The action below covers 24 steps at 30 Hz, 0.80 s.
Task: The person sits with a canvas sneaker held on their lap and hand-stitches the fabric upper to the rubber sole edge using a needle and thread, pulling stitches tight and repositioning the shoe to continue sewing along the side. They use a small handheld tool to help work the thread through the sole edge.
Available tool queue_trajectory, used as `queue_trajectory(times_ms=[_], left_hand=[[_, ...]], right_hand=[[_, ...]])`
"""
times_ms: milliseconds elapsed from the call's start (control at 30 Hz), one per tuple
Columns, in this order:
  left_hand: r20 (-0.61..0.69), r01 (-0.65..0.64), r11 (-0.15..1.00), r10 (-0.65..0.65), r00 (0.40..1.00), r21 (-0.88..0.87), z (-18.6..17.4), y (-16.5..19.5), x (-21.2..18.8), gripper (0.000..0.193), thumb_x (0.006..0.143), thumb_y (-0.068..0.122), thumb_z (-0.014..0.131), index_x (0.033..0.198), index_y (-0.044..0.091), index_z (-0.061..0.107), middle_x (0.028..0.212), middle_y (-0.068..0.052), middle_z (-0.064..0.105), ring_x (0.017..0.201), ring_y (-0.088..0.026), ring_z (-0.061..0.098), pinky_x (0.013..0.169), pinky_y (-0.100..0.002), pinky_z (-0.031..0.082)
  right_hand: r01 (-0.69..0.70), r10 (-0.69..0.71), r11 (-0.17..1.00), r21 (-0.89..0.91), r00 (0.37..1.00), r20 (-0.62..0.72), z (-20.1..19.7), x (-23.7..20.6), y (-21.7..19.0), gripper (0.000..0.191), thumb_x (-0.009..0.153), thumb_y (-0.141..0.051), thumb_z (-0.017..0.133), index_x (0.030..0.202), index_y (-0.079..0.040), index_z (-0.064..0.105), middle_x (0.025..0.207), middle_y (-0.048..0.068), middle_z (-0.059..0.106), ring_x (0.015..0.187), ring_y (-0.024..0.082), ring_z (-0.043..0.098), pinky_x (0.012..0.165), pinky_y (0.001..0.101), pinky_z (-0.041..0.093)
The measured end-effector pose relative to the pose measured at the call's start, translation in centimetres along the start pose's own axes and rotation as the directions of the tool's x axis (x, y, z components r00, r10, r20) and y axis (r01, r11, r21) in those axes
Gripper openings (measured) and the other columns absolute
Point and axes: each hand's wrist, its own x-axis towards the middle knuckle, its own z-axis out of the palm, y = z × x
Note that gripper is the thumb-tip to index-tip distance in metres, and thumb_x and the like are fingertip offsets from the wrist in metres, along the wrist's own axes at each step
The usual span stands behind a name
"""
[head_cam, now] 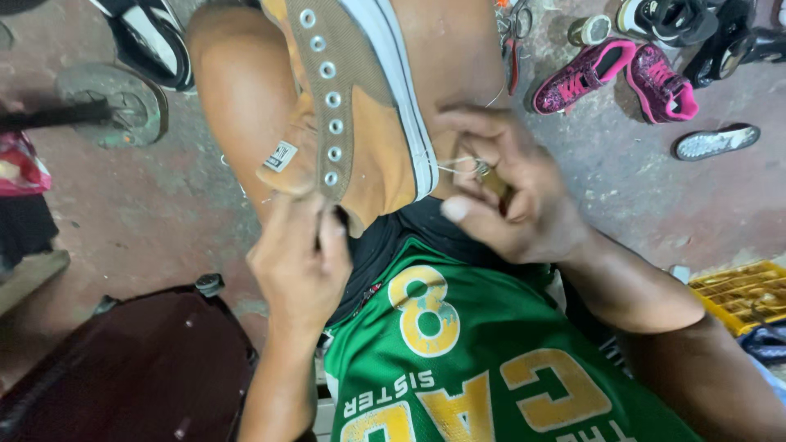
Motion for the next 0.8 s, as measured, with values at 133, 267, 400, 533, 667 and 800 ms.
queue_trajectory(times_ms=[133, 267, 400, 533, 667, 800], left_hand=[[0.1, 0.019, 1.0, -0.019, 0.995, 0.001, 0.7, -1.8, 0.0, 0.01, 0.085, 0.002, 0.074, 0.087, 0.001, 0.065, 0.081, -0.014, 0.059, 0.072, -0.031, 0.06, 0.066, -0.04, 0.046], [0.028, 0.155, 0.935, -0.154, 0.988, -0.318, 0.9, -3.3, 0.2, 0.046, 0.086, 0.0, 0.075, 0.064, 0.002, 0.034, 0.06, -0.009, 0.033, 0.054, -0.02, 0.034, 0.054, -0.034, 0.031], [-0.131, 0.147, 0.955, -0.185, 0.974, -0.257, -0.9, -7.0, -2.0, 0.055, 0.102, 0.003, 0.074, 0.068, 0.005, 0.031, 0.066, -0.003, 0.031, 0.056, -0.012, 0.028, 0.053, -0.03, 0.022], [-0.28, 0.332, 0.918, -0.384, 0.88, -0.215, -4.1, -12.0, -3.4, 0.06, 0.111, 0.007, 0.073, 0.069, 0.006, 0.03, 0.065, 0.001, 0.033, 0.059, -0.009, 0.026, 0.055, -0.029, 0.019], [-0.329, 0.246, 0.968, -0.248, 0.911, -0.05, -5.4, -10.9, -3.4, 0.034, 0.108, 0.009, 0.074, 0.091, -0.004, 0.048, 0.097, -0.01, 0.053, 0.074, -0.015, 0.04, 0.064, -0.028, 0.032], [-0.157, -0.074, 0.993, 0.089, 0.984, 0.094, -3.7, -4.8, -2.3, 0.006, 0.104, -0.001, 0.061, 0.109, 0.001, 0.066, 0.115, -0.013, 0.067, 0.101, -0.031, 0.068, 0.091, -0.04, 0.056]], right_hand=[[-0.023, 0.008, 0.959, -0.284, 0.999, -0.053, 3.0, 0.9, 1.0, 0.083, 0.081, -0.014, 0.093, 0.147, -0.004, 0.043, 0.073, -0.004, 0.044, 0.063, 0.003, 0.04, 0.054, 0.0197, 0.033], [0.008, -0.085, 0.927, -0.374, 0.978, -0.188, 4.4, 2.0, 1.9, 0.072, 0.083, -0.016, 0.096, 0.14, -0.006, 0.052, 0.068, -0.005, 0.04, 0.06, 0.003, 0.039, 0.055, 0.0201, 0.034], [-0.026, -0.046, 0.951, -0.309, 0.974, -0.223, 4.6, 2.7, 2.2, 0.065, 0.085, -0.013, 0.095, 0.134, -0.005, 0.053, 0.066, -0.005, 0.037, 0.06, 0.004, 0.035, 0.056, 0.0219, 0.03], [0.017, -0.094, 0.942, -0.337, 0.973, -0.212, 4.3, 2.9, 2.2, 0.063, 0.086, -0.012, 0.095, 0.131, -0.004, 0.052, 0.067, -0.006, 0.04, 0.06, 0.002, 0.039, 0.056, 0.0207, 0.033], [0.0, -0.073, 0.938, -0.346, 0.977, -0.199, 4.3, 2.8, 1.9, 0.064, 0.086, -0.012, 0.095, 0.132, -0.004, 0.051, 0.067, -0.005, 0.04, 0.06, 0.004, 0.037, 0.056, 0.0215, 0.032], [-0.021, -0.038, 0.932, -0.363, 0.987, -0.153, 4.6, 2.6, 0.9, 0.068, 0.086, -0.012, 0.094, 0.136, -0.005, 0.049, 0.069, -0.002, 0.042, 0.061, 0.005, 0.039, 0.057, 0.0223, 0.034]])
